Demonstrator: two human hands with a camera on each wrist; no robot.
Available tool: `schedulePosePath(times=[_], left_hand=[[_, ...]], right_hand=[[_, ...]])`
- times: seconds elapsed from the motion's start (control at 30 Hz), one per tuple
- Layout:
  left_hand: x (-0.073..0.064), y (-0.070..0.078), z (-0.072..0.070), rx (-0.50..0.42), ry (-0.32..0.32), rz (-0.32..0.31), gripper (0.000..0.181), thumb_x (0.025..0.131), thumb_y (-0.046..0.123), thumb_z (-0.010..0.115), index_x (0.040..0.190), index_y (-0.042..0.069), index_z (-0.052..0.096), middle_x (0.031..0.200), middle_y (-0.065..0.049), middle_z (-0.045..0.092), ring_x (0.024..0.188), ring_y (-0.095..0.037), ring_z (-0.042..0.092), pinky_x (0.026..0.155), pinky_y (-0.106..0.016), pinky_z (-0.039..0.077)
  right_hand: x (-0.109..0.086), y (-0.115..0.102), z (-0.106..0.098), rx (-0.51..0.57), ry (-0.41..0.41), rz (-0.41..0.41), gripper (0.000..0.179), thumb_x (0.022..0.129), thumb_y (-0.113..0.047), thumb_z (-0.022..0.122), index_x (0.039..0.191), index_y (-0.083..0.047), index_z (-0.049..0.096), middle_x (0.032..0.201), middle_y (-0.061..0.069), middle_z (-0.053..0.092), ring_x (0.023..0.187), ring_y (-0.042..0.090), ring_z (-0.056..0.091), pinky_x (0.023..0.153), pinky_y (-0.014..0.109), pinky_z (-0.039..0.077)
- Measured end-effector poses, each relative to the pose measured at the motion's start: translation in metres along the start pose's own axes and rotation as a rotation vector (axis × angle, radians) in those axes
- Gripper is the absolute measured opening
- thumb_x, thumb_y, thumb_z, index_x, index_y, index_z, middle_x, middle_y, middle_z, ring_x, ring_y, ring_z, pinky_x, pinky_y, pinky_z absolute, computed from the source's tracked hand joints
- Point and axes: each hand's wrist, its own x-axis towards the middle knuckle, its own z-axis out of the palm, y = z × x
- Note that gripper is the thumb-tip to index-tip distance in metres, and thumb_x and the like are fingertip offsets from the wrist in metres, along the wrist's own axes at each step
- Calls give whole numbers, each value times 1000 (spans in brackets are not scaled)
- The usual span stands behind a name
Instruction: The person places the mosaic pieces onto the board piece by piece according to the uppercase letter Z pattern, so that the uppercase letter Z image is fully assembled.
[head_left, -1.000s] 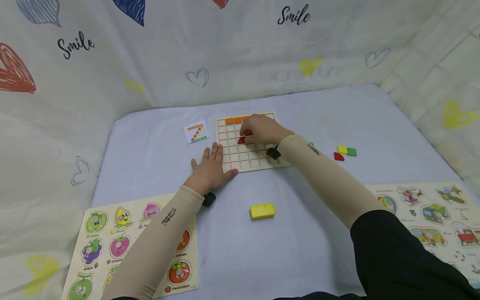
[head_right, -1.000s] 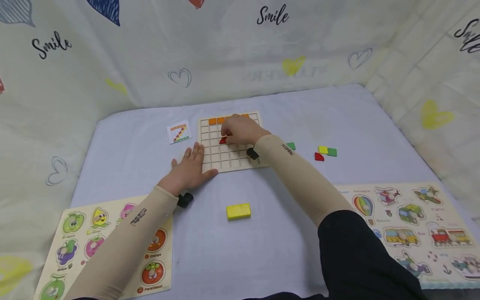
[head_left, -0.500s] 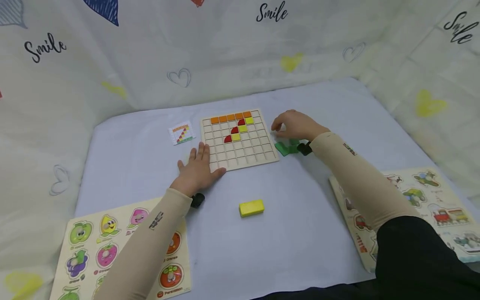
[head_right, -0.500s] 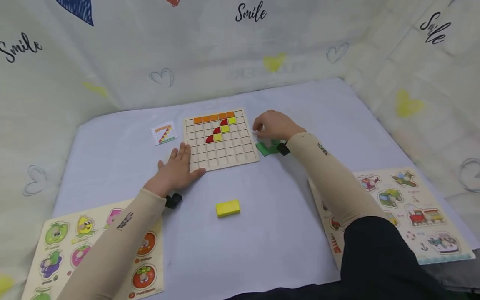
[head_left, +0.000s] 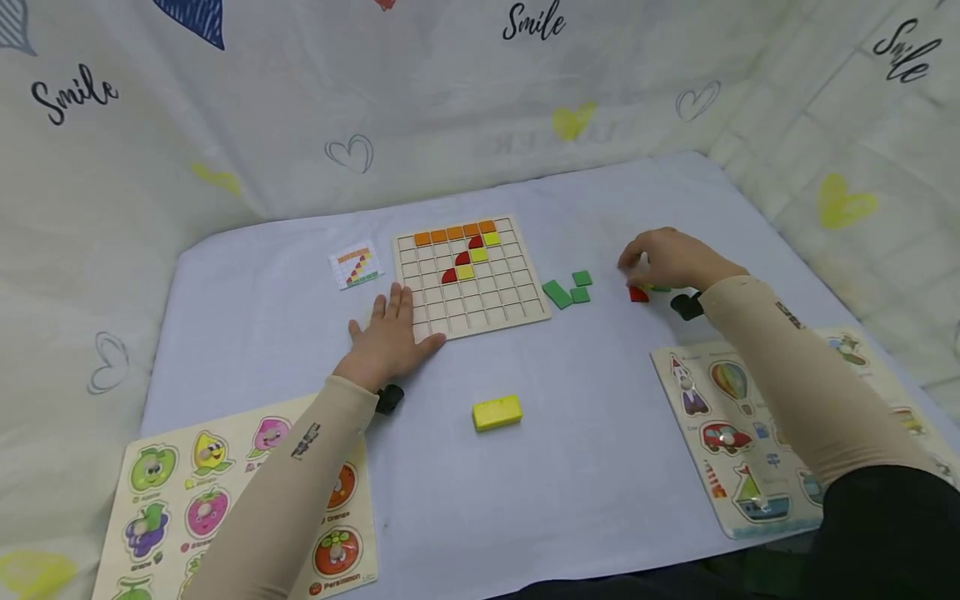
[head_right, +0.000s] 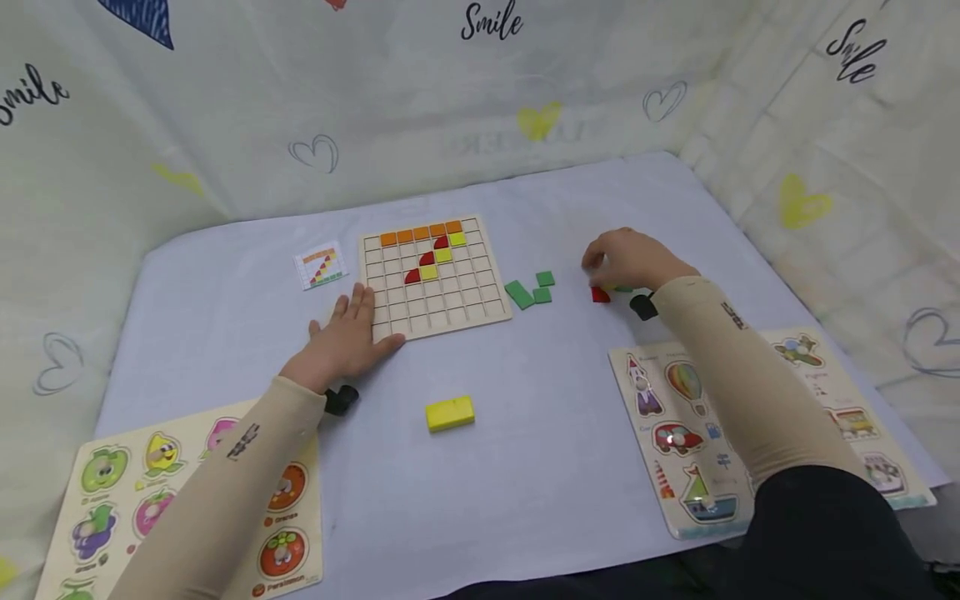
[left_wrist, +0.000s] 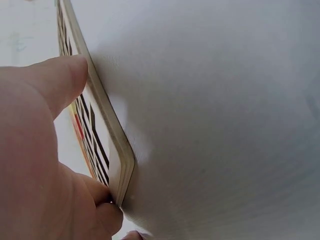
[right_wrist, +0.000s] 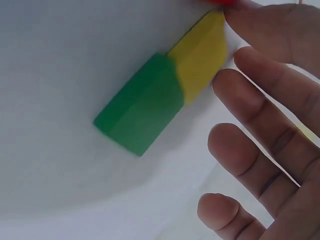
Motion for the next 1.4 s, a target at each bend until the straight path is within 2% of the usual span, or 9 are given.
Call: schedulePosePath(times=[0.23,0.43,0.67,0.83,1.0,1.17,1.4], left_hand=[[-1,-1,-1,0,-4,-7,105,100,69,47,167,7,-5,176,-12,-12,164,-40,-4,121,-79,7],[-1,0,-2,10,-2,-1,105,101,69,46,167,6,-6,176,-13,-12,164,-40,-4,121,-79,7],[-1,0,-1,5,7,-3,105,101,69,46,167,6,-5,176,-12,-11,164,-40,-4,121,-79,7],[-1,0,-1,3,4,-4,105,100,69,47,167,6,-5,176,-12,-11,164,-39,-4,121,-79,7],[-2,1,-2,6,-3,-8,106,100,69,47,167,6,-5,176,-12,-11,164,-39,-4,122,-78,8],[-2,1,-3,3,-9,-9,105,101,69,47,167,6,-6,176,-11,-12,164,-38,-5,122,-78,7],[-2,0,-3,1,-9,-9,105,101,69,46,167,7,-6,176,-11,-13,164,-38,-5,123,-77,6]], right_hand=[[-12,16,-3,-38,5,-46,32,89,-20,81,118,-8,76,120,17,73,115,35,62,101,59,50],[-21,19,-2,-25,-19,-46,37,87,-15,83,122,-10,73,120,17,70,107,32,61,95,55,52],[-18,18,1,-18,-9,-60,32,88,-10,80,119,-7,73,122,19,68,111,35,60,98,58,51],[-12,11,2,-23,8,-50,24,89,-12,78,112,-7,76,116,17,70,104,32,60,93,54,52],[-3,-3,2,-23,29,-62,25,90,-14,77,113,-4,76,114,17,73,106,34,62,96,57,52],[12,-32,4,-12,39,-85,26,90,-13,77,114,-2,76,113,17,75,108,34,62,100,56,50],[31,-82,8,-57,60,-203,24,88,-14,77,111,-6,79,113,12,77,112,31,61,104,52,48]])
